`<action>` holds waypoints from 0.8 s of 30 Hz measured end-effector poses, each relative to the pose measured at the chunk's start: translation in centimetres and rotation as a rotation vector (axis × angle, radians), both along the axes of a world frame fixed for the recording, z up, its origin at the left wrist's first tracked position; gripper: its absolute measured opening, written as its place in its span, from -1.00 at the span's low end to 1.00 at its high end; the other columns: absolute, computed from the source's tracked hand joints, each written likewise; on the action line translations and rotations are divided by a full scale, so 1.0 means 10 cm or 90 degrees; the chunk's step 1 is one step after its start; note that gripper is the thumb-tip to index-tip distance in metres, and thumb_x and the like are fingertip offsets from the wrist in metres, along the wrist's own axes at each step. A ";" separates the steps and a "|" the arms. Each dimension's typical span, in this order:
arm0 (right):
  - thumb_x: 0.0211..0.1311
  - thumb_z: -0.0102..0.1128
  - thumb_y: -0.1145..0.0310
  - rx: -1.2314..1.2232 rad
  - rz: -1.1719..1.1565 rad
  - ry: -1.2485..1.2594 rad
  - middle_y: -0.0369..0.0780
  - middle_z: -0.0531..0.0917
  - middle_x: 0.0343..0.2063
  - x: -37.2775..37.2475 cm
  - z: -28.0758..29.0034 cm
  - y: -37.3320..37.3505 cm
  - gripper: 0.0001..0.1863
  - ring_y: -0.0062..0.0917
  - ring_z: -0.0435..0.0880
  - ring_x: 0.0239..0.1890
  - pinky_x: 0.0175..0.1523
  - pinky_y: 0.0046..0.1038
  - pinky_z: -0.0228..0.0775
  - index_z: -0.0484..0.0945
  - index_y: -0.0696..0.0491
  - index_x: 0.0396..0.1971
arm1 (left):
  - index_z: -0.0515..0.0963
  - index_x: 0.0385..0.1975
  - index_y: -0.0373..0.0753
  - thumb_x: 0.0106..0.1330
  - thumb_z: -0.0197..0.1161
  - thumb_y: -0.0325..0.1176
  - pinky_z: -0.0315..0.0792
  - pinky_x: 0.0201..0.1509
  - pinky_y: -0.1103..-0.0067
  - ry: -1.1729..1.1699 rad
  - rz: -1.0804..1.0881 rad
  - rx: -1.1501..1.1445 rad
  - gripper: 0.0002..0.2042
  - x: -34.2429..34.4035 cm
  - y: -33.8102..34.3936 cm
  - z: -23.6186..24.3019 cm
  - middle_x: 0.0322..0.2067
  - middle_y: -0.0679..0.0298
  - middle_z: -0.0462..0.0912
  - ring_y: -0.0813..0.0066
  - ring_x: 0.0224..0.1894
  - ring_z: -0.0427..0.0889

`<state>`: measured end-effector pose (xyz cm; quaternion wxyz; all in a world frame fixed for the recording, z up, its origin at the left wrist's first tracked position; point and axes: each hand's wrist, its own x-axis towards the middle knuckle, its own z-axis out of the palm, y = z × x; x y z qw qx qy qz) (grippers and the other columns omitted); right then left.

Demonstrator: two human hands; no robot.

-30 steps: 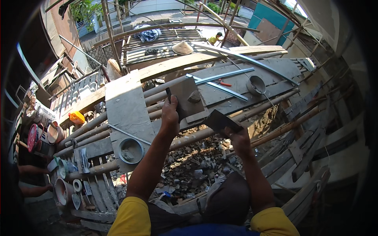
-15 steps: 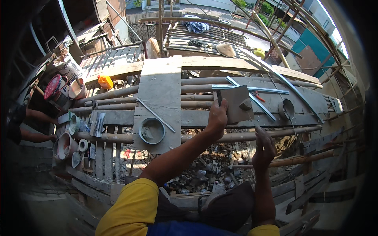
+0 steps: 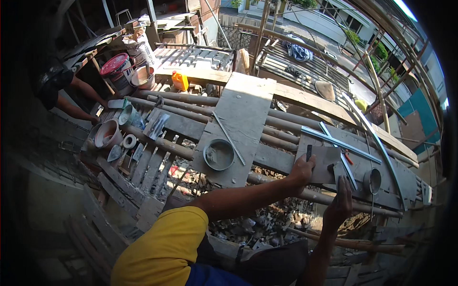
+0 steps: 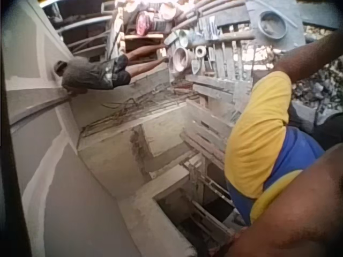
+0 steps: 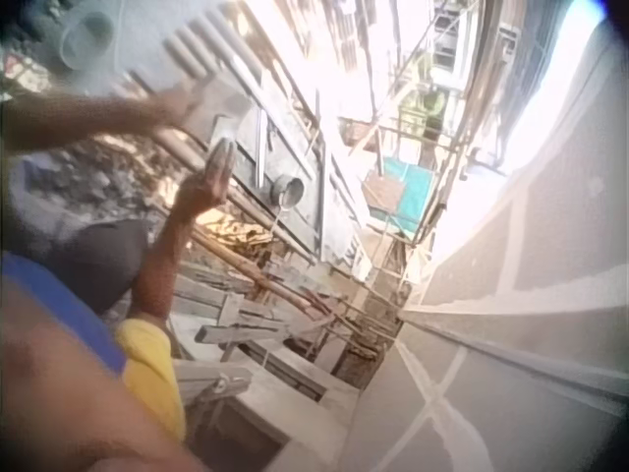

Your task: The person applies plaster to a ceiling corner using a putty knife and a hawk, smoothing the material along the corner joint.

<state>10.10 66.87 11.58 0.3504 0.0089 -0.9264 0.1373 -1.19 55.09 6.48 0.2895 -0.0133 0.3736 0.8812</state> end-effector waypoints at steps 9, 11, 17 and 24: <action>0.44 -0.22 0.31 -0.048 0.035 0.020 -0.02 0.60 -0.03 -0.06 -0.08 -0.04 -0.61 -0.12 0.57 0.06 0.12 -0.20 0.40 0.52 0.17 0.03 | 0.27 0.06 -0.38 0.50 -0.17 -0.20 0.53 0.03 0.37 -0.091 -0.032 0.029 -0.64 0.04 -0.21 0.24 -0.12 0.10 0.51 0.29 -0.09 0.61; 0.40 -0.11 0.39 -0.147 0.039 0.028 -0.02 0.62 -0.06 -0.05 -0.12 0.01 -0.67 -0.22 0.62 0.00 0.07 -0.28 0.45 0.52 0.19 0.02 | 0.26 0.07 -0.40 0.51 -0.18 -0.18 0.55 0.00 0.38 -0.083 -0.013 -0.006 -0.62 0.07 -0.17 0.26 -0.10 0.08 0.51 0.28 -0.08 0.61; 0.29 0.03 0.52 -0.839 0.036 0.012 -0.04 0.65 -0.30 -0.08 -0.30 -0.06 -0.77 -0.28 0.72 -0.27 -0.23 -0.39 0.65 0.48 0.34 -0.13 | 0.20 0.16 -0.28 0.52 -0.25 -0.17 0.59 0.02 0.36 0.030 0.113 0.023 -0.62 -0.13 -0.45 0.41 0.03 0.11 0.46 0.25 0.04 0.56; 0.24 0.04 0.58 -0.949 0.133 0.076 -0.02 0.62 -0.28 -0.01 -0.22 -0.02 -0.75 -0.22 0.72 -0.33 -0.24 -0.31 0.69 0.42 0.32 -0.09 | 0.22 0.14 -0.31 0.51 -0.18 -0.19 0.62 -0.07 0.43 0.086 0.155 -0.036 -0.63 -0.25 -0.41 0.29 -0.01 0.11 0.49 0.30 -0.04 0.61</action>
